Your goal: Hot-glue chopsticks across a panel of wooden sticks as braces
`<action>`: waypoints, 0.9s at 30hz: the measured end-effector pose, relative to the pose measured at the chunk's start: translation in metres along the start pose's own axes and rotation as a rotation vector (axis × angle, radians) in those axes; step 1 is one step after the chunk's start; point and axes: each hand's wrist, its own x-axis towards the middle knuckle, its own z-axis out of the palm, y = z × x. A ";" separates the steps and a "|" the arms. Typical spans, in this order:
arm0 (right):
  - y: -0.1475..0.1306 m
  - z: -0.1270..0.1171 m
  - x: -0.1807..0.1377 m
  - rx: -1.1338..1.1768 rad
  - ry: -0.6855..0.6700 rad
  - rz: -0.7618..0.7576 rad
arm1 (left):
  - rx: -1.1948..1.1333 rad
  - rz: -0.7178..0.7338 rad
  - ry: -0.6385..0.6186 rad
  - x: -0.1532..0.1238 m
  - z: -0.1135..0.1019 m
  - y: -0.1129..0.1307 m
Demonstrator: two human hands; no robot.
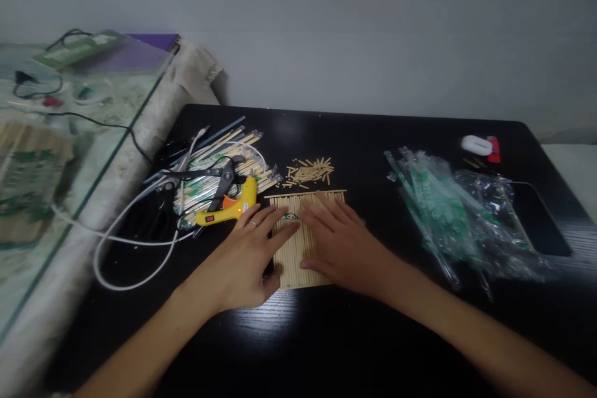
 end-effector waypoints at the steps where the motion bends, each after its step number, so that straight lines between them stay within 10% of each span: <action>1: -0.002 0.003 0.002 0.016 -0.012 -0.039 | -0.002 0.001 -0.003 0.000 0.001 0.000; 17: -0.001 0.023 0.023 0.054 0.036 -0.148 | 0.136 -0.137 0.258 -0.007 -0.022 -0.023; 27: -0.003 0.029 0.033 0.064 0.045 -0.253 | 0.405 -0.302 0.191 -0.027 -0.018 -0.047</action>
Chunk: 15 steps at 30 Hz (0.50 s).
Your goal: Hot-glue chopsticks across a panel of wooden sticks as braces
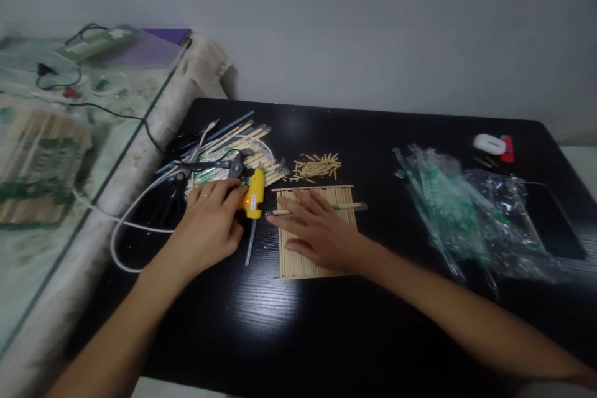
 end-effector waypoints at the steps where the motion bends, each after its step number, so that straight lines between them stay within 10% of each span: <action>1: 0.001 0.001 0.000 -0.002 0.009 -0.015 | 0.005 0.005 -0.003 0.000 0.003 0.000; 15: 0.003 0.008 -0.004 0.012 0.088 -0.224 | -0.371 0.068 0.184 -0.007 -0.017 -0.020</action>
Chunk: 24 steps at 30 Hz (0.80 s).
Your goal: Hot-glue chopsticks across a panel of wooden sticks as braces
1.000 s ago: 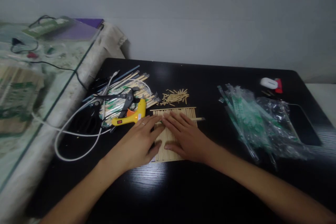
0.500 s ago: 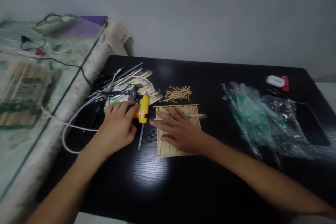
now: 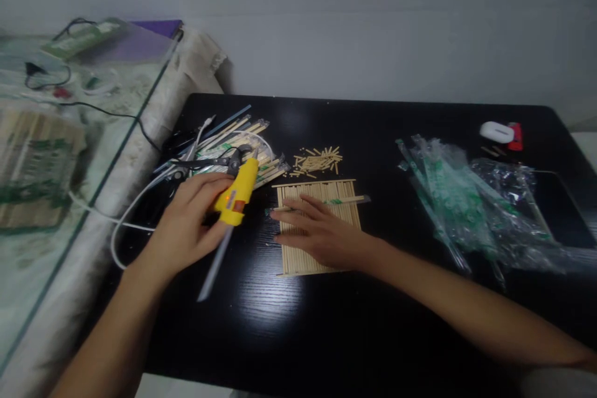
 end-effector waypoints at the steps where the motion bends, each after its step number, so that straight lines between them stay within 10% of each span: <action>1: 0.000 0.001 0.000 0.014 0.011 -0.016 | -0.050 -0.018 0.007 -0.004 -0.005 -0.002; 7: -0.002 0.001 0.000 0.035 0.040 -0.051 | -0.225 -0.182 -0.076 -0.039 -0.015 -0.014; 24: -0.004 0.001 0.000 0.072 -0.008 -0.056 | -0.497 -0.075 -0.406 -0.051 -0.002 0.011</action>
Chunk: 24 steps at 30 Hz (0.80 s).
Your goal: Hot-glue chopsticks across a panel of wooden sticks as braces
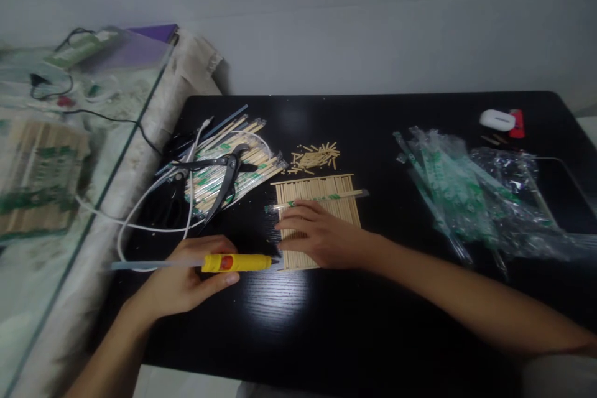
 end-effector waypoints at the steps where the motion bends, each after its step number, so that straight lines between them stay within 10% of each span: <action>1: 0.000 0.000 0.000 -0.002 -0.004 -0.001 | 0.005 0.000 -0.007 0.001 0.001 0.001; 24: -0.001 0.002 0.001 0.019 0.042 0.005 | -0.014 -0.042 -0.096 0.004 0.011 -0.001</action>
